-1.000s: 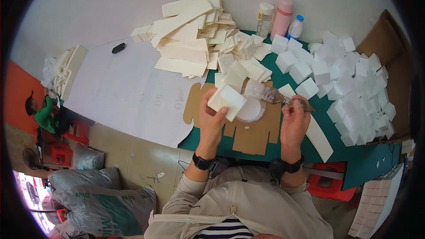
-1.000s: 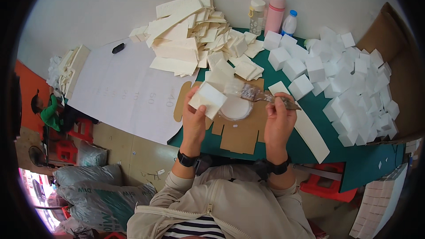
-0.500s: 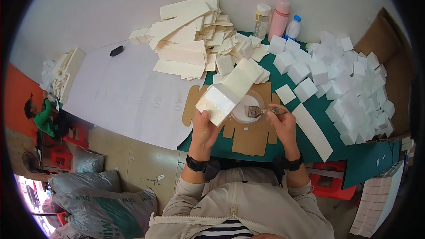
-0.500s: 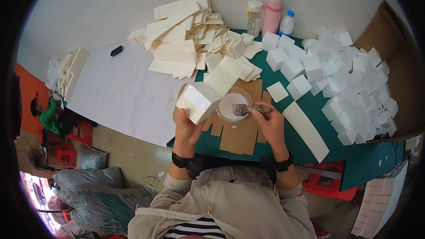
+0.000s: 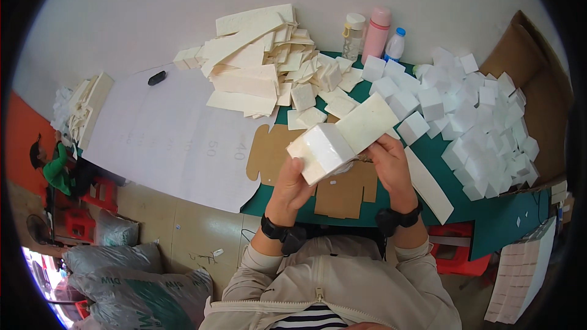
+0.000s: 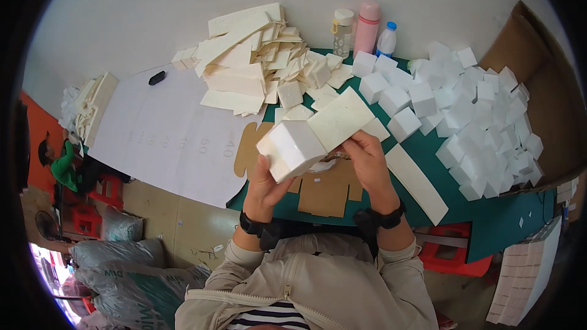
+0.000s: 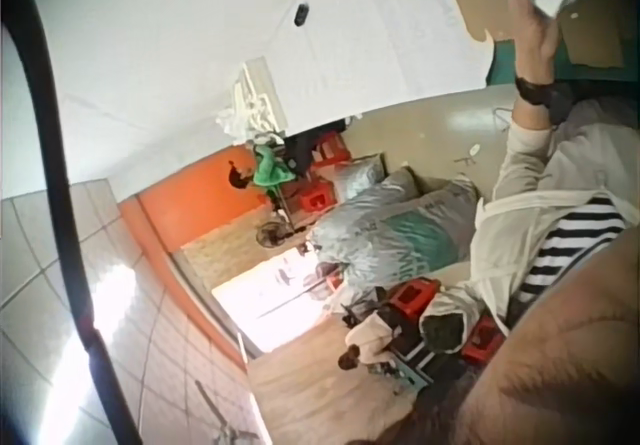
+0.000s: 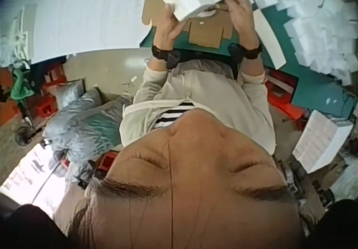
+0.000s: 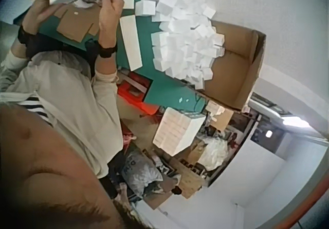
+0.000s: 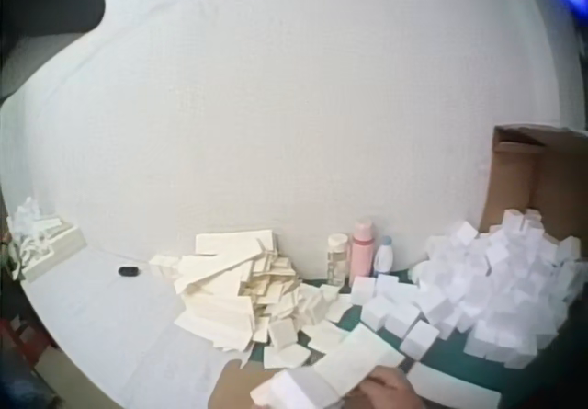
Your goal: The person applies glue to a foam block with a brush and presses thin foam sheets onto the glued surfaces one by one. After covering the sides of the block, they place it onto a cardboard sheet.
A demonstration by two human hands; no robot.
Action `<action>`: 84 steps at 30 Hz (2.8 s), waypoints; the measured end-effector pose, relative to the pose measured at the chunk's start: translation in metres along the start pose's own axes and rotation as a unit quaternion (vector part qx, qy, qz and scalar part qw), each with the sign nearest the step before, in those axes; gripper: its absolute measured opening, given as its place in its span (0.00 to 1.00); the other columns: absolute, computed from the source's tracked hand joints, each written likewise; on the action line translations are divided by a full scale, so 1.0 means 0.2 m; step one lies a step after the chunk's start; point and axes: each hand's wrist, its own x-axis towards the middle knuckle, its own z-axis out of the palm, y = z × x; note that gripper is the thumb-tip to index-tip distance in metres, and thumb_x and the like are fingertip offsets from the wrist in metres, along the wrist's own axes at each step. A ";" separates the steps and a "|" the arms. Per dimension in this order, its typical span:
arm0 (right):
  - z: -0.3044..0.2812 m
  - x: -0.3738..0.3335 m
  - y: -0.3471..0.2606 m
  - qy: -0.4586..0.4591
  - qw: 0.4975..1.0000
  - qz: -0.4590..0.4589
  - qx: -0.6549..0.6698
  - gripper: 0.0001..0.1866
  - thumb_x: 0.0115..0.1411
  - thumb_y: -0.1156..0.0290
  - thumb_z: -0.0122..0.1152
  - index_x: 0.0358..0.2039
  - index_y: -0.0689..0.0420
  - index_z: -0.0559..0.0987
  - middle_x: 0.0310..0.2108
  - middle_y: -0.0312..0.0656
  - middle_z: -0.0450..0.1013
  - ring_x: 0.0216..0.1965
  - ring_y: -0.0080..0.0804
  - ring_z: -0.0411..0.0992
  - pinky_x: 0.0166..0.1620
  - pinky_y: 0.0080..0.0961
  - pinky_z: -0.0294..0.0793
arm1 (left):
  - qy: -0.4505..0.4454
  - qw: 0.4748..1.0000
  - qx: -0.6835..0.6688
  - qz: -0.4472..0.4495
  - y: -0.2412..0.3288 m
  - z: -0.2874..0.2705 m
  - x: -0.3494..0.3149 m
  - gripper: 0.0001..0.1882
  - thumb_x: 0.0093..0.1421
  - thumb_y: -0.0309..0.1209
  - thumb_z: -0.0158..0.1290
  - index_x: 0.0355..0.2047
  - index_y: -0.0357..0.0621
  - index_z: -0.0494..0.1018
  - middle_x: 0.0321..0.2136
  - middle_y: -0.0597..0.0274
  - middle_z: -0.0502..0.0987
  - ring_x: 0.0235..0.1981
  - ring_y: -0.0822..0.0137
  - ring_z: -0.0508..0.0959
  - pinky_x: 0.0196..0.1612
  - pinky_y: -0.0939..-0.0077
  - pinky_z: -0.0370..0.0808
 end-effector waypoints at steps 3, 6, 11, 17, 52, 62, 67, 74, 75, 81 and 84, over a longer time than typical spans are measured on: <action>0.03 -0.01 0.05 0.011 0.999 -0.009 0.028 0.13 0.69 0.78 0.48 0.49 0.69 0.77 0.44 0.45 0.77 0.44 0.29 0.76 0.50 0.27 0.75 | -0.003 1.000 -0.002 -0.006 0.02 0.03 0.01 0.45 0.55 0.48 0.65 0.66 0.45 0.57 0.59 0.59 0.68 0.59 0.63 0.70 0.62 0.65 0.69; 0.07 -0.04 0.04 0.010 1.000 -0.027 0.007 0.13 0.69 0.77 0.49 0.49 0.67 0.77 0.45 0.43 0.76 0.45 0.27 0.75 0.51 0.25 0.74 | 0.005 0.998 0.066 -0.011 0.04 0.04 0.02 0.41 0.56 0.42 0.66 0.64 0.45 0.58 0.58 0.60 0.68 0.58 0.64 0.71 0.60 0.68 0.71; 0.13 -0.05 -0.03 -0.029 0.992 -0.075 -0.095 0.13 0.68 0.77 0.52 0.51 0.64 0.77 0.47 0.40 0.75 0.47 0.25 0.73 0.52 0.23 0.72 | 0.004 0.995 0.093 -0.015 0.05 0.06 0.01 0.38 0.55 0.38 0.66 0.62 0.45 0.61 0.57 0.60 0.68 0.57 0.65 0.71 0.60 0.69 0.70; 0.12 -0.05 -0.02 -0.054 0.988 -0.094 -0.109 0.13 0.67 0.76 0.54 0.50 0.62 0.77 0.48 0.40 0.74 0.47 0.25 0.73 0.52 0.22 0.71 | -0.002 0.991 0.136 0.020 0.03 0.05 0.02 0.37 0.54 0.36 0.67 0.61 0.47 0.63 0.57 0.61 0.69 0.57 0.65 0.70 0.59 0.70 0.69; 0.13 -0.05 -0.01 -0.030 0.997 -0.016 -0.076 0.15 0.57 0.71 0.69 0.39 0.60 0.72 0.45 0.39 0.72 0.44 0.23 0.70 0.52 0.23 0.71 | -0.016 0.975 0.221 -0.027 0.04 0.08 0.00 0.42 0.48 0.40 0.70 0.61 0.47 0.63 0.55 0.59 0.70 0.56 0.64 0.71 0.59 0.70 0.69; 0.16 -0.06 0.00 -0.013 0.991 -0.030 -0.133 0.17 0.56 0.69 0.69 0.40 0.59 0.71 0.41 0.37 0.72 0.43 0.22 0.70 0.51 0.23 0.70 | -0.010 0.966 0.257 -0.027 0.04 0.08 0.01 0.33 0.55 0.25 0.62 0.60 0.48 0.63 0.55 0.58 0.69 0.56 0.64 0.70 0.58 0.69 0.69; 0.18 -0.06 0.00 -0.006 0.985 -0.048 -0.163 0.17 0.56 0.68 0.69 0.40 0.59 0.71 0.41 0.37 0.72 0.43 0.22 0.70 0.50 0.22 0.70 | 0.042 0.952 0.304 -0.001 0.01 0.11 0.03 0.31 0.54 0.28 0.61 0.58 0.45 0.66 0.51 0.59 0.73 0.52 0.65 0.73 0.54 0.71 0.72; 0.19 -0.04 0.00 -0.004 0.989 -0.036 -0.143 0.17 0.57 0.65 0.69 0.38 0.59 0.70 0.39 0.36 0.71 0.41 0.22 0.68 0.48 0.21 0.70 | 0.033 0.913 0.400 0.072 0.01 0.14 0.01 0.29 0.54 0.27 0.61 0.56 0.44 0.67 0.48 0.59 0.75 0.48 0.68 0.75 0.49 0.73 0.74; 0.19 -0.04 -0.01 -0.003 0.989 -0.034 -0.143 0.17 0.57 0.65 0.68 0.38 0.59 0.70 0.39 0.36 0.71 0.40 0.22 0.68 0.48 0.21 0.70 | 0.034 0.913 0.400 0.072 0.01 0.14 0.01 0.29 0.54 0.27 0.61 0.56 0.44 0.67 0.48 0.59 0.75 0.48 0.68 0.75 0.49 0.73 0.74; 0.21 -0.04 0.00 0.002 0.988 -0.044 -0.151 0.16 0.58 0.65 0.67 0.37 0.59 0.70 0.37 0.35 0.69 0.39 0.21 0.66 0.46 0.21 0.69 | 0.027 0.900 0.426 0.086 0.00 0.13 0.01 0.29 0.53 0.27 0.62 0.56 0.44 0.68 0.47 0.58 0.76 0.47 0.68 0.75 0.49 0.73 0.74; 0.21 -0.03 0.02 0.018 0.981 -0.063 -0.182 0.16 0.57 0.66 0.68 0.36 0.58 0.69 0.36 0.34 0.69 0.37 0.20 0.66 0.45 0.20 0.69 | 0.032 0.900 0.427 0.084 -0.01 0.12 0.01 0.28 0.53 0.27 0.62 0.55 0.44 0.68 0.47 0.57 0.76 0.46 0.68 0.76 0.48 0.73 0.74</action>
